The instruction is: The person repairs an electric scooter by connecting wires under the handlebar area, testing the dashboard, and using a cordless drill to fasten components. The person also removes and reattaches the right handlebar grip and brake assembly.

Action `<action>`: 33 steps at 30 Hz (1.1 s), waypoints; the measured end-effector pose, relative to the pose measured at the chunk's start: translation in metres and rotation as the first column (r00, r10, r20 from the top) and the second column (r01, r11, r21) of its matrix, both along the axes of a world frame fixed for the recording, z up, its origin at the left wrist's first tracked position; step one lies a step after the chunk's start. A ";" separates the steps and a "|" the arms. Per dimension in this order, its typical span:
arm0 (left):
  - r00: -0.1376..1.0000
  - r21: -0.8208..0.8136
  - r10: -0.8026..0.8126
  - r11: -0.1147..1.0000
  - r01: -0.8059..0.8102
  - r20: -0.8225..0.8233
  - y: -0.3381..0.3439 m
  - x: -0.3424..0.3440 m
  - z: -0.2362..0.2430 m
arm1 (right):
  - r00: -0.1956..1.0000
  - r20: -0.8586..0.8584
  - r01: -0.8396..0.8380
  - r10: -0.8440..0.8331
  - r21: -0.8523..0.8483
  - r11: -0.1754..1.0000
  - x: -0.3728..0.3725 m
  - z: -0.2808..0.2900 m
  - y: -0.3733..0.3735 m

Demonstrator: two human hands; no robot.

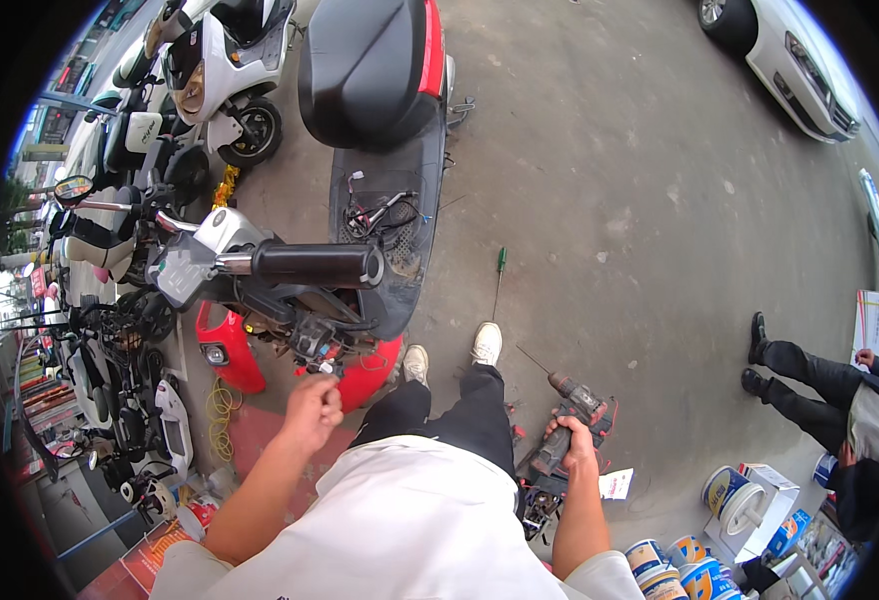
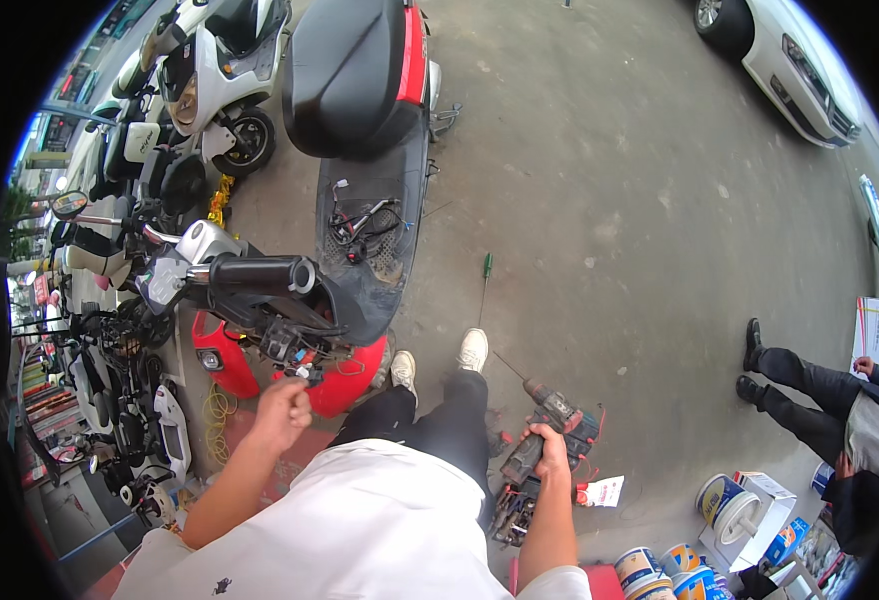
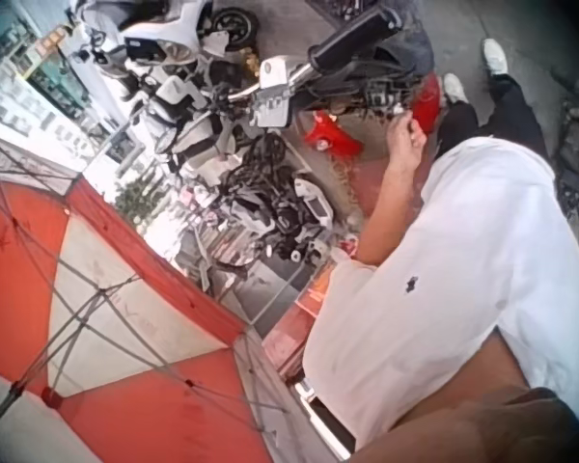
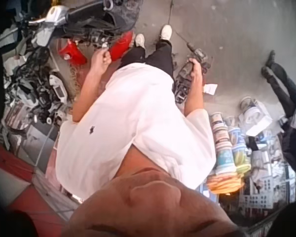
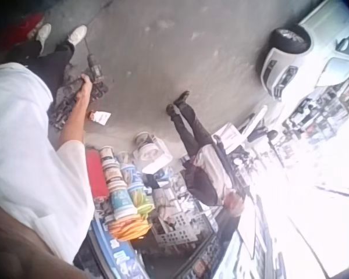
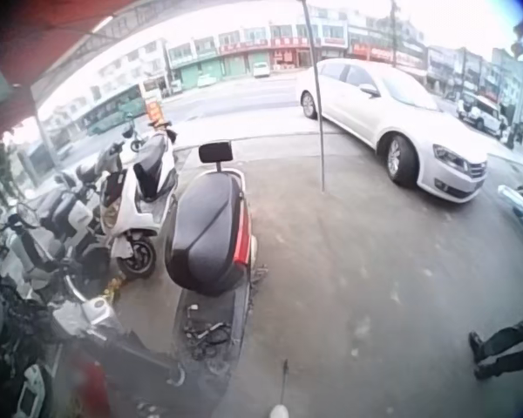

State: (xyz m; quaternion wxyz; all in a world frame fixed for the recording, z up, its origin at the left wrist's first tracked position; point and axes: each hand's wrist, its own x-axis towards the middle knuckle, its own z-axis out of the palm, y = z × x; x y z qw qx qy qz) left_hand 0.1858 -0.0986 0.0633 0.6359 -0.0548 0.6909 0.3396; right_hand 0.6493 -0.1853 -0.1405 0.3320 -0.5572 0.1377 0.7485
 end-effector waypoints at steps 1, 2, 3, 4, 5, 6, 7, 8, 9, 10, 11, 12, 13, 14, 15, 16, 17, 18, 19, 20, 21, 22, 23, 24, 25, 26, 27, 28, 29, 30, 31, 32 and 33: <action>0.934 -0.050 0.056 0.998 -0.040 0.353 0.002 0.007 -0.012 | 1.000 0.008 0.018 -0.018 -0.026 1.000 -0.001 -0.002 -0.003; 0.858 -0.039 0.031 0.999 -0.013 0.513 0.010 0.022 -0.029 | 1.000 0.016 0.026 -0.025 -0.035 0.999 -0.001 -0.003 -0.007; 0.754 -0.024 0.007 1.000 0.011 0.657 0.025 0.045 -0.044 | 0.999 0.025 0.032 -0.031 -0.046 0.998 -0.002 -0.003 -0.009; 0.764 0.023 -0.106 0.993 0.119 0.636 0.041 0.070 -0.057 | 0.998 0.037 0.046 -0.044 -0.057 0.997 0.000 -0.005 -0.012; 0.763 0.066 -0.213 0.973 0.219 0.610 0.055 0.092 -0.071 | 0.998 0.053 0.027 -0.025 -0.049 0.998 0.002 -0.006 -0.014; 0.711 0.129 -0.352 0.928 0.348 0.609 0.066 0.109 -0.088 | 0.998 0.070 0.006 -0.004 -0.040 0.999 0.005 -0.004 -0.013; 0.637 0.193 -0.485 0.860 0.473 0.600 0.070 0.125 -0.112 | 0.996 0.088 -0.008 0.011 -0.032 0.999 0.009 -0.004 -0.015; 0.579 0.200 -0.649 0.732 0.651 0.493 0.075 0.137 -0.133 | 0.993 0.120 -0.020 0.024 -0.034 0.999 0.010 0.006 -0.006; 0.482 0.180 -0.789 0.575 0.798 0.382 0.079 0.146 -0.156 | 0.983 0.166 -0.074 0.077 -0.026 0.997 0.010 0.015 0.004; 0.337 0.177 -0.924 0.368 0.913 0.182 0.077 0.150 -0.184 | 0.969 0.209 -0.130 0.131 -0.020 0.991 0.011 0.024 0.015; 0.145 0.122 -0.989 0.141 0.982 -0.020 0.072 0.154 -0.209 | 0.952 0.248 -0.179 0.178 -0.017 0.984 0.011 0.038 0.026; -0.070 0.027 -0.977 -0.077 0.997 -0.203 0.067 0.158 -0.228 | 0.907 0.356 -0.248 0.225 0.017 0.969 0.007 0.055 0.047; 0.034 -0.004 -0.955 0.037 0.999 -0.295 0.060 0.163 -0.231 | 0.859 0.421 -0.337 0.292 0.036 0.941 0.006 0.058 0.065; 0.134 -0.029 -0.913 0.157 0.987 -0.386 0.049 0.168 -0.227 | 0.802 0.480 -0.429 0.356 0.048 0.902 0.006 0.059 0.079; 0.219 -0.045 -0.851 0.272 0.961 -0.478 0.052 0.170 -0.216 | 0.739 0.536 -0.513 0.408 0.056 0.857 0.004 0.054 0.092; 0.242 -0.074 -0.900 0.287 0.955 -0.363 0.059 0.161 -0.206 | 0.669 0.604 -0.592 0.434 0.079 0.802 0.003 0.032 0.100; 0.227 -0.069 -0.864 0.287 0.956 -0.450 0.044 0.145 -0.214 | 0.595 0.665 -0.667 0.451 0.096 0.739 0.000 0.012 0.109; 0.206 -0.065 -0.815 0.285 0.956 -0.542 0.037 0.128 -0.207 | 0.427 0.703 -0.811 0.570 0.019 0.585 -0.011 0.004 0.132; 0.339 -0.081 -0.867 0.393 0.916 -0.366 0.027 0.108 -0.197 | 0.216 0.762 -0.908 0.611 -0.073 0.412 -0.029 -0.007 0.156; 0.415 0.010 -0.757 0.475 0.880 -0.505 -0.008 0.084 -0.208 | 0.188 0.838 -0.930 0.513 -0.015 0.366 -0.055 -0.023 0.175; 0.558 0.019 -0.749 0.592 0.806 -0.358 -0.025 0.062 -0.196 | 0.135 0.842 -0.971 0.523 0.007 0.240 -0.084 -0.036 0.201; 0.597 -0.006 -0.733 0.633 0.774 -0.326 -0.039 0.042 -0.176 | 0.143 0.808 -0.981 0.571 0.040 0.189 -0.118 -0.047 0.228; 0.596 -0.129 -0.744 0.652 0.747 -0.303 -0.070 0.017 -0.169 | 0.350 0.796 -0.925 0.494 0.209 0.318 -0.159 -0.059 0.247; 0.585 -0.322 -0.773 0.634 0.702 -0.245 -0.094 -0.004 -0.150 | 0.507 0.713 -0.857 0.484 0.362 0.366 -0.200 -0.081 0.265; 0.352 -0.470 -0.866 0.490 0.734 -0.354 -0.100 -0.011 -0.123 | 0.542 0.616 -0.840 0.571 0.391 0.375 -0.240 -0.105 0.284; 0.440 -0.578 -0.866 0.491 0.652 -0.239 -0.134 -0.035 -0.115 | 0.762 0.461 -0.647 0.454 0.555 0.523 -0.284 -0.135 0.296; 0.640 -0.527 -0.715 0.672 0.520 -0.280 -0.161 -0.042 -0.101 | 0.873 0.317 -0.487 0.370 0.554 0.675 -0.327 -0.162 0.308; 0.591 -0.589 -0.735 0.651 0.479 -0.332 -0.210 -0.047 -0.087 | 0.922 0.131 -0.378 0.365 0.512 0.771 -0.365 -0.187 0.318; 0.720 -0.583 -0.654 0.685 0.436 -0.231 -0.239 -0.063 -0.063 | 0.956 -0.034 -0.247 0.291 0.437 0.865 -0.386 -0.216 0.342; 0.824 -0.654 -0.489 0.728 0.206 -0.285 -0.219 -0.044 -0.044 | 0.966 -0.119 -0.167 0.229 0.386 0.907 -0.402 -0.239 0.360; 0.202 -0.456 -0.840 0.457 0.763 -0.503 -0.299 -0.062 -0.037 | 0.961 -0.215 -0.100 0.174 0.316 0.943 -0.414 -0.252 0.368; 0.344 -0.609 -0.889 0.458 0.648 -0.302 -0.291 -0.050 -0.029 | 0.951 -0.245 -0.118 0.189 0.278 0.953 -0.417 -0.269 0.373; 0.226 -0.619 -0.915 0.393 0.680 -0.333 -0.296 -0.055 -0.027 | 0.942 -0.192 -0.217 0.276 0.283 0.934 -0.423 -0.281 0.374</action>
